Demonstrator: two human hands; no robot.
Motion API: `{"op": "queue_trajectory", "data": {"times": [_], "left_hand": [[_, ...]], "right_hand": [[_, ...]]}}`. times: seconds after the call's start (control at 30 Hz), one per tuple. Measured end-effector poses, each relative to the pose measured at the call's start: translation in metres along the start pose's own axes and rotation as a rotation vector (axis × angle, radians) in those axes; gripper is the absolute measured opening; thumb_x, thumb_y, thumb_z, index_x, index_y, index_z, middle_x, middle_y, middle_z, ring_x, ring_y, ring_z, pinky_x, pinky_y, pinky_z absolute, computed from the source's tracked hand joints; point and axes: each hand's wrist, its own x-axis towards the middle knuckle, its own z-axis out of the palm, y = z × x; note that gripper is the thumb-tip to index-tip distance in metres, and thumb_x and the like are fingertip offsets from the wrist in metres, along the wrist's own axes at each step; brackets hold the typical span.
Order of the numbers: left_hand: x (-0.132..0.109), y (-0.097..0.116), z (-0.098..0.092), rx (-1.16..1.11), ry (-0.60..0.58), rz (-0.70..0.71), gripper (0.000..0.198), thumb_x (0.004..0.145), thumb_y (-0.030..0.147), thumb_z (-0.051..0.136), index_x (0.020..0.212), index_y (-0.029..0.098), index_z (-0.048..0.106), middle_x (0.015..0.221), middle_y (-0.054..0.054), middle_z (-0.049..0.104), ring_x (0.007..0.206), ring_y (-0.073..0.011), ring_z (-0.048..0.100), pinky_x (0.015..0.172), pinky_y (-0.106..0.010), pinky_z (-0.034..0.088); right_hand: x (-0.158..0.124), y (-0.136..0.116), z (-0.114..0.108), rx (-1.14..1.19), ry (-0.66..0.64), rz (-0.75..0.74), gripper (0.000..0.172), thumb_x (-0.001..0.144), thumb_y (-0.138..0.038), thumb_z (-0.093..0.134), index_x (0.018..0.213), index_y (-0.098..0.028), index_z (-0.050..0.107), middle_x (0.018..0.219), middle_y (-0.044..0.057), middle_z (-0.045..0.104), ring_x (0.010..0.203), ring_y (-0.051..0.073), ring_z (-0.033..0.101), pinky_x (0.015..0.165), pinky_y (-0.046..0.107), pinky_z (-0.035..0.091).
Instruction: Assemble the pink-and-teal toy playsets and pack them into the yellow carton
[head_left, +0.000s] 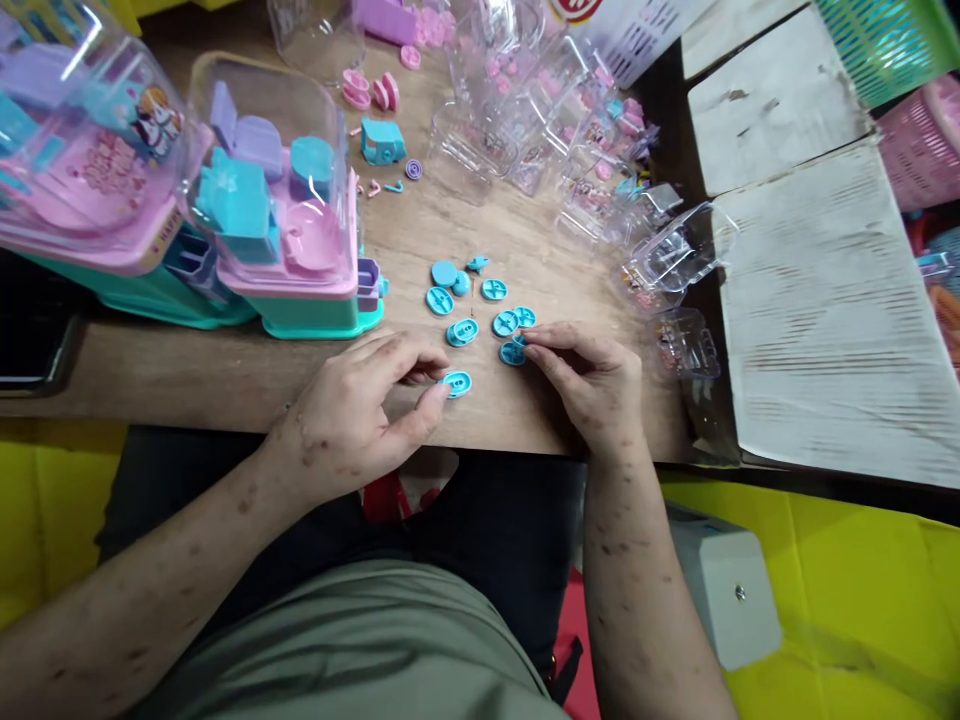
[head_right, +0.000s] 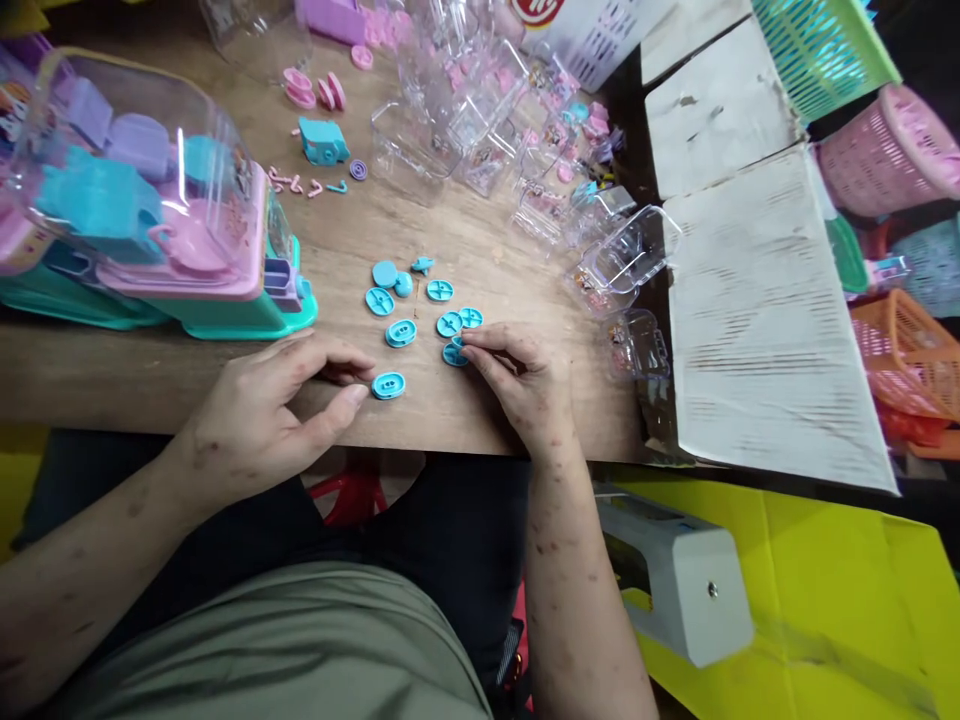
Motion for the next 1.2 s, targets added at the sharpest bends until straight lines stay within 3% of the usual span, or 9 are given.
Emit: {"op": "queue_trajectory", "data": {"times": [0.17, 0.27, 0.43, 0.6, 0.7, 0.8, 0.9, 1.03, 1.2], "left_hand": [[-0.001, 0.003, 0.001, -0.014, 0.005, -0.02, 0.01, 0.107, 0.024, 0.065, 0.114, 0.022, 0.072, 0.106, -0.002, 0.08, 0.097, -0.019, 0.078, 0.094, -0.031, 0.065], [0.002, 0.008, 0.0, 0.008, 0.046, 0.028, 0.012, 0.108, 0.021, 0.065, 0.118, 0.021, 0.072, 0.111, -0.003, 0.081, 0.1, -0.0187, 0.078, 0.096, -0.03, 0.064], [0.03, 0.02, 0.007, 0.22, 0.057, 0.116, 0.021, 0.11, 0.016, 0.057, 0.126, 0.018, 0.07, 0.123, -0.01, 0.08, 0.12, -0.0264, 0.076, 0.114, -0.041, 0.061], [0.082, 0.014, 0.034, 0.577, -0.038, -0.162, 0.04, 0.104, 0.009, 0.056, 0.142, 0.008, 0.066, 0.145, -0.026, 0.068, 0.135, -0.0414, 0.067, 0.119, -0.058, 0.055], [0.103, 0.004, 0.043, 0.707, -0.11, -0.272, 0.035, 0.102, 0.01, 0.059, 0.134, 0.01, 0.073, 0.139, -0.027, 0.07, 0.13, -0.0454, 0.067, 0.114, -0.062, 0.057], [0.114, 0.0, 0.04, 0.705, -0.157, -0.298, 0.027, 0.102, 0.012, 0.061, 0.122, 0.015, 0.079, 0.131, -0.023, 0.074, 0.122, -0.0432, 0.073, 0.109, -0.058, 0.061], [0.12, -0.001, 0.03, 0.63, -0.111, -0.27, 0.022, 0.099, 0.011, 0.065, 0.116, 0.016, 0.079, 0.127, -0.021, 0.077, 0.116, -0.04, 0.076, 0.105, -0.053, 0.063], [0.129, -0.004, 0.022, 0.418, -0.053, -0.162, 0.015, 0.097, 0.013, 0.071, 0.11, 0.018, 0.077, 0.115, -0.012, 0.082, 0.106, -0.0302, 0.078, 0.098, -0.043, 0.064], [0.136, -0.013, 0.027, 0.341, -0.045, -0.191, 0.02, 0.097, 0.012, 0.072, 0.114, 0.02, 0.077, 0.105, -0.008, 0.083, 0.096, -0.0257, 0.078, 0.092, -0.038, 0.064]], "right_hand": [[-0.002, 0.008, 0.003, 0.007, 0.025, -0.091, 0.01, 0.1, -0.023, 0.088, 0.107, -0.031, 0.089, 0.11, 0.002, 0.09, 0.105, 0.025, 0.086, 0.101, 0.044, 0.072], [-0.002, 0.01, 0.001, -0.01, -0.037, -0.15, 0.003, 0.104, -0.028, 0.086, 0.102, -0.03, 0.088, 0.111, 0.004, 0.089, 0.104, 0.025, 0.086, 0.099, 0.046, 0.072], [-0.003, 0.014, 0.0, -0.014, -0.089, -0.154, 0.012, 0.107, -0.039, 0.084, 0.099, -0.03, 0.086, 0.111, 0.007, 0.089, 0.104, 0.026, 0.086, 0.098, 0.046, 0.073], [-0.005, 0.016, 0.004, 0.01, -0.056, -0.114, 0.025, 0.107, -0.051, 0.082, 0.096, -0.028, 0.085, 0.107, 0.008, 0.089, 0.102, 0.028, 0.087, 0.095, 0.046, 0.073], [-0.006, 0.015, 0.004, 0.039, -0.08, -0.082, 0.024, 0.107, -0.053, 0.082, 0.104, -0.029, 0.086, 0.112, 0.008, 0.088, 0.109, 0.029, 0.085, 0.103, 0.049, 0.071], [-0.008, 0.016, 0.003, 0.114, -0.084, -0.003, 0.037, 0.101, -0.059, 0.087, 0.123, -0.03, 0.085, 0.124, 0.008, 0.087, 0.116, 0.029, 0.083, 0.111, 0.05, 0.068], [-0.008, 0.015, 0.001, 0.265, 0.039, 0.085, 0.056, 0.095, -0.067, 0.09, 0.136, -0.03, 0.081, 0.129, 0.009, 0.085, 0.114, 0.028, 0.084, 0.104, 0.047, 0.071], [0.011, 0.013, -0.003, 0.25, 0.236, 0.102, 0.038, 0.104, -0.061, 0.081, 0.121, -0.027, 0.084, 0.109, 0.007, 0.086, 0.097, 0.024, 0.084, 0.086, 0.04, 0.072], [0.065, 0.017, -0.008, 0.033, -0.009, -0.01, 0.021, 0.097, -0.035, 0.08, 0.114, -0.024, 0.085, 0.113, 0.006, 0.086, 0.092, 0.023, 0.08, 0.077, 0.035, 0.065]]}}
